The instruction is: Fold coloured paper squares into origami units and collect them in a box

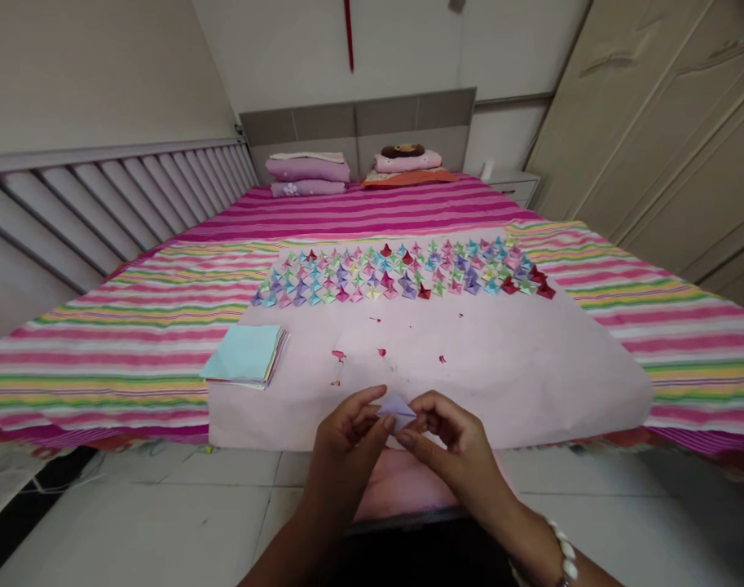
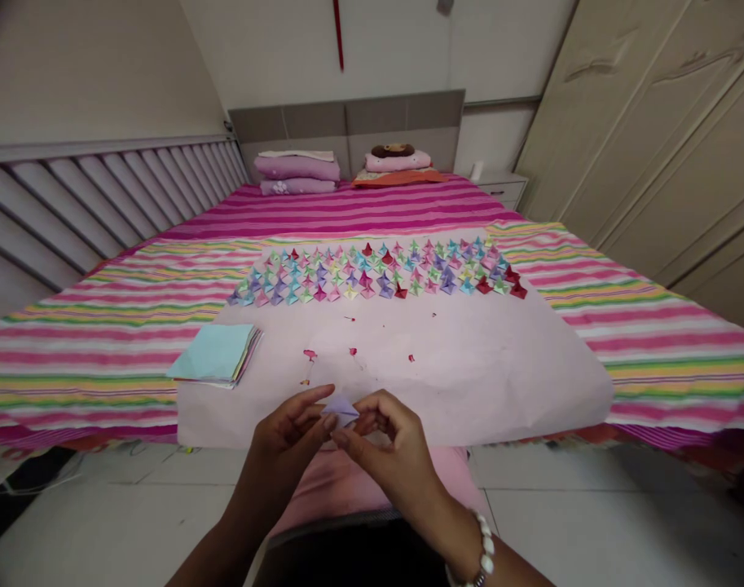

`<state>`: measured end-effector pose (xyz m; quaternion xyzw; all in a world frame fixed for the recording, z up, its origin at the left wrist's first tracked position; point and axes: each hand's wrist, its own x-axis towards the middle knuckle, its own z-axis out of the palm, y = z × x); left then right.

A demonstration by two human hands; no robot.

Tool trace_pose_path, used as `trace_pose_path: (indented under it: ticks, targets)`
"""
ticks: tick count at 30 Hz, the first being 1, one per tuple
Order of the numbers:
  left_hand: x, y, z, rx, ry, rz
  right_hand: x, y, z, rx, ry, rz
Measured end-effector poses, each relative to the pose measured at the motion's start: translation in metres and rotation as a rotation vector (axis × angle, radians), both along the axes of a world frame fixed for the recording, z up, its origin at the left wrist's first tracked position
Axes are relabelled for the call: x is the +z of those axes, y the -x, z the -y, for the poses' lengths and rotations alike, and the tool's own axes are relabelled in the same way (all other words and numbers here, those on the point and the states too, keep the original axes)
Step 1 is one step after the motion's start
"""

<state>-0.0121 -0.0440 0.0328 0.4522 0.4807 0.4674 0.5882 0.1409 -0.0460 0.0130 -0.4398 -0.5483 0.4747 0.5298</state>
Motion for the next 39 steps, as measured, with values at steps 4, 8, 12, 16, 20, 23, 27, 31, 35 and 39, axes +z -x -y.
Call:
trace_pose_path:
  ticks: [4, 8, 12, 16, 20, 23, 27, 31, 35, 39]
  targets:
    - [-0.002, 0.0, 0.001, -0.006, -0.019, -0.01, 0.004, 0.005, -0.001, 0.046, 0.196, -0.156]
    - [-0.003, 0.002, 0.0, -0.071, -0.038, -0.002, 0.009, 0.002, -0.002, 0.095, 0.226, -0.191]
    - [-0.001, 0.004, -0.002, -0.147, -0.01, 0.058, 0.013, 0.0, -0.003, 0.128, 0.245, -0.214]
    - [0.002, 0.008, -0.003, -0.208, 0.023, 0.069, 0.013, -0.002, -0.004, 0.152, 0.229, -0.207]
    - [0.008, 0.009, -0.002, -0.263, -0.059, 0.016, 0.009, -0.005, -0.004, 0.154, 0.219, -0.22]
    - [0.011, 0.006, 0.0, -0.252, -0.118, -0.074, 0.006, -0.005, -0.004, 0.158, 0.209, -0.244]
    - [0.011, 0.003, 0.003, -0.2, -0.148, -0.136, 0.004, -0.003, -0.004, 0.189, 0.215, -0.252]
    - [0.008, 0.005, 0.004, -0.2, -0.156, -0.167, 0.005, -0.003, -0.004, 0.211, 0.235, -0.24]
    - [0.007, 0.008, 0.003, -0.194, -0.205, -0.253, 0.007, -0.005, -0.004, 0.225, 0.254, -0.205]
    - [0.009, 0.013, 0.001, -0.226, -0.261, -0.396, 0.008, -0.007, -0.004, 0.236, 0.278, -0.182]
